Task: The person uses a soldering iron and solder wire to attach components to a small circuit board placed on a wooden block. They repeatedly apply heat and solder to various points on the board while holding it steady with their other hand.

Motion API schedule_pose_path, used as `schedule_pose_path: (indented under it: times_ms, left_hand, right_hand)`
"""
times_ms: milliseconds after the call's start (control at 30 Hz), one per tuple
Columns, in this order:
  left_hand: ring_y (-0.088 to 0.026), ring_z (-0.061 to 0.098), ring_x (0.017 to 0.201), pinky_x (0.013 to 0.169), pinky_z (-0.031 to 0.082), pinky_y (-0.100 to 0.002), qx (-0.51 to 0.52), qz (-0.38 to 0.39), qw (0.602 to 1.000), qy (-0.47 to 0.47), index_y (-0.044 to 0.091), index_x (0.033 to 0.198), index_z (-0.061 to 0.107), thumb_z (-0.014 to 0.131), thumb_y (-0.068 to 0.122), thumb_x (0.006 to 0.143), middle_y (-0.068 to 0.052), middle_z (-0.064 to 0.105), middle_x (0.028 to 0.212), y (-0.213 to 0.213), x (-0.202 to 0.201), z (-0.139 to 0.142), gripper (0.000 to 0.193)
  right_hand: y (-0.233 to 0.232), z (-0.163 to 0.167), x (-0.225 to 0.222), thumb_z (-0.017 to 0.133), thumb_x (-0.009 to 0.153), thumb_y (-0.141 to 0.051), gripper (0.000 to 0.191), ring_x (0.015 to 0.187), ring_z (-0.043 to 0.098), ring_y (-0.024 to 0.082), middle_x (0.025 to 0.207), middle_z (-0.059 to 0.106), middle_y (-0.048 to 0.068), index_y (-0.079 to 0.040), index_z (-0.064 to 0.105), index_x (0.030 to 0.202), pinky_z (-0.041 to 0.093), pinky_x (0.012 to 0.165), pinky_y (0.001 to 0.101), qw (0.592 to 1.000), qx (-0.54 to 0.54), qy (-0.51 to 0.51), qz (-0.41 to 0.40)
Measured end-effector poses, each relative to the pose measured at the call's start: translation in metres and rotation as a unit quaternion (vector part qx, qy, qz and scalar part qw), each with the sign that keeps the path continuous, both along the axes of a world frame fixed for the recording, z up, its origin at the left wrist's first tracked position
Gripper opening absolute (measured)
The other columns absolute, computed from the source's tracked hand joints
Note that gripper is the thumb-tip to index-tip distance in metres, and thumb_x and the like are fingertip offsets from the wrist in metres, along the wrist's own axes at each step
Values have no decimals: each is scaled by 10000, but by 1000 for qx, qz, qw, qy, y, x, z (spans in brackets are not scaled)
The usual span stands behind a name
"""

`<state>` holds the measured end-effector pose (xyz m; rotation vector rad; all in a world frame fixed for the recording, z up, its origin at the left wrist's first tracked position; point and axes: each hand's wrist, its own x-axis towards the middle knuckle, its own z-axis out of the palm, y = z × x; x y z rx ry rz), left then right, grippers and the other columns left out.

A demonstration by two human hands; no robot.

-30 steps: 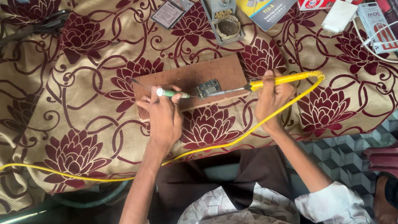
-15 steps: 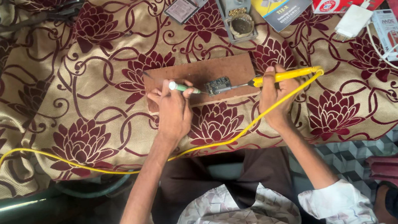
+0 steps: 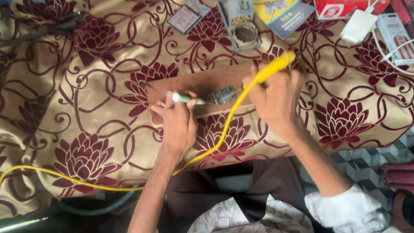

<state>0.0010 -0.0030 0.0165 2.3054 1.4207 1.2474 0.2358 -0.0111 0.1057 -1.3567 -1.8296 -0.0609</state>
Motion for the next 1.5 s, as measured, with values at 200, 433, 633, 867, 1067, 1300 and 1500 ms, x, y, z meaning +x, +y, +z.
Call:
schedule_pose_path:
  times_ms: [200,433,633,867,1067,1300,1500]
  left_hand:
    - [-362,517,1037,882,283,-586,2,0,1000,-2,38,1044,590,501,25,917,-80,671,1104,1,2,-1,156]
    - [-344,536,1032,906,286,-610,-34,13,999,-15,48,1039,596,495,44,949,-92,665,1058,2,3,-2,135]
    - [-355,532,1029,913,287,-617,-25,18,999,-14,48,1062,586,494,52,944,-103,656,1045,2,5,-3,150]
    - [-332,536,1028,928,264,-585,-29,31,999,9,72,1047,613,489,66,940,-86,653,1047,1,3,-5,164]
    - [-314,538,1020,905,271,-565,-20,18,1000,9,62,1025,618,493,41,910,-61,669,1093,0,0,-7,172]
    - [-308,522,993,889,270,-554,-8,16,1000,20,73,994,604,474,34,893,-45,687,1094,2,-1,-11,169]
    - [-270,513,947,890,261,-529,-21,19,1000,1,57,1063,568,435,67,952,-96,632,987,3,0,-13,174]
  right_hand:
    - [-8,-25,10,643,1011,-182,289,473,466,172,615,625,34,-70,623,746,354,500,386,977,-92,189,-44]
    - [1,-58,50,556,1080,-158,181,562,548,70,706,605,50,-3,559,988,400,488,211,932,21,361,-11]
    - [54,-76,56,592,1109,-166,208,684,596,84,836,675,79,41,591,1136,478,621,211,936,59,347,22]
    - [63,-84,50,624,1060,-139,176,685,636,113,859,707,86,21,634,1133,483,592,242,957,34,288,-17]
    - [57,-77,50,665,1055,-110,133,843,681,288,953,695,146,12,628,1094,520,730,381,988,114,103,-32]
    - [62,-78,49,681,1032,-86,115,811,678,259,938,696,131,10,638,1079,519,699,370,987,112,114,5]
    - [66,-81,51,693,1031,-128,145,703,637,183,863,681,86,3,656,1079,487,616,317,989,73,127,1]
